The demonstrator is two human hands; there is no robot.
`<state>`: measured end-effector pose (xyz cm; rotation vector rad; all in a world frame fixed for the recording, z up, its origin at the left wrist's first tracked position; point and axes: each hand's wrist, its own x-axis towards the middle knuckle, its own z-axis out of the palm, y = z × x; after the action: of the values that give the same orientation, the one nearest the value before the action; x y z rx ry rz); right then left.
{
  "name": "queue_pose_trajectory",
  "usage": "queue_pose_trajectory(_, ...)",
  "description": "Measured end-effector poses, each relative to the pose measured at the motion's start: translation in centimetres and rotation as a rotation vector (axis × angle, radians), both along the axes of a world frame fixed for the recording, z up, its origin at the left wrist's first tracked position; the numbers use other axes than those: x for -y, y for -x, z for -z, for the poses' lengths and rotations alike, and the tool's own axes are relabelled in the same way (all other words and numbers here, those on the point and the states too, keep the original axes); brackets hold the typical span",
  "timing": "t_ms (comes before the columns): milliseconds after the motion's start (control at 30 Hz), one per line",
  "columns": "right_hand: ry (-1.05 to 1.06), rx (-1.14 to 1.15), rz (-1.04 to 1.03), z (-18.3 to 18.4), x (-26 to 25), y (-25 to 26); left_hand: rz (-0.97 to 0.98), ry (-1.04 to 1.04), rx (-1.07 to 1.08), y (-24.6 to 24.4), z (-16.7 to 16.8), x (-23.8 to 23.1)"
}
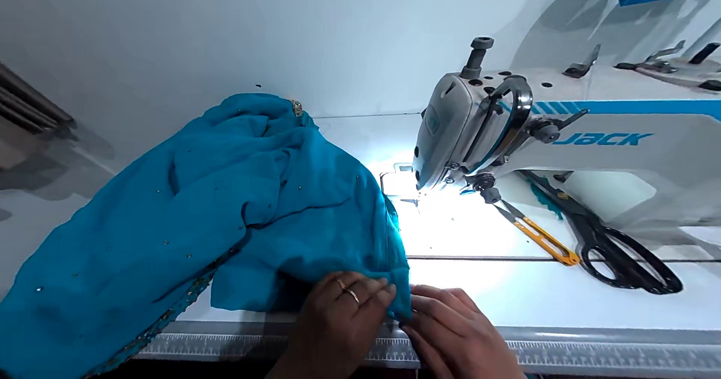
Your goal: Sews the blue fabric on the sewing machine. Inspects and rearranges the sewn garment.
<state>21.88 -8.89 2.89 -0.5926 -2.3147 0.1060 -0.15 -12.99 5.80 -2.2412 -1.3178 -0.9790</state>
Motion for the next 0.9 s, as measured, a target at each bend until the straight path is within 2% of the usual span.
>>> queue_pose_trajectory(200, -0.003, -0.028, -0.012, 0.3, 0.0, -0.2, -0.053, 0.015, -0.126, -0.8, 1.3, 1.0)
queue_pose_trajectory(267, 0.111, -0.105, -0.021, 0.2, 0.1, -0.4, -0.043, 0.026, -0.116, -0.5, 1.3, 1.5)
queue_pose_trajectory(367, 0.395, -0.307, 0.068, -1.0, 0.3, -0.8, -0.052, 0.064, -0.116, -0.3, 1.5, 1.8)
queue_pose_trajectory(433, 0.483, -0.335, 0.051, -1.4, -0.2, -1.1, -0.082, 0.083, -0.125, -0.4, 1.5, 1.6)
queue_pose_trajectory(533, 0.370, -0.087, -0.042, -1.3, -0.6, -0.9, -0.097, 0.088, -0.115, -0.6, 1.3, 1.2)
queue_pose_trajectory(600, 0.231, 0.037, 0.005, -0.8, -0.5, -0.2, -0.073, 0.109, -0.100, -0.5, 1.2, 0.9)
queue_pose_trajectory(767, 0.175, 0.104, 0.061, -0.7, -0.3, 0.0, 0.043, 0.247, -0.019, 1.1, 2.0, 0.6)
queue_pose_trajectory(900, 0.185, 0.130, 0.074, -1.0, -0.5, 0.0, -0.084, 0.238, -0.031, 3.8, 1.6, 0.8)
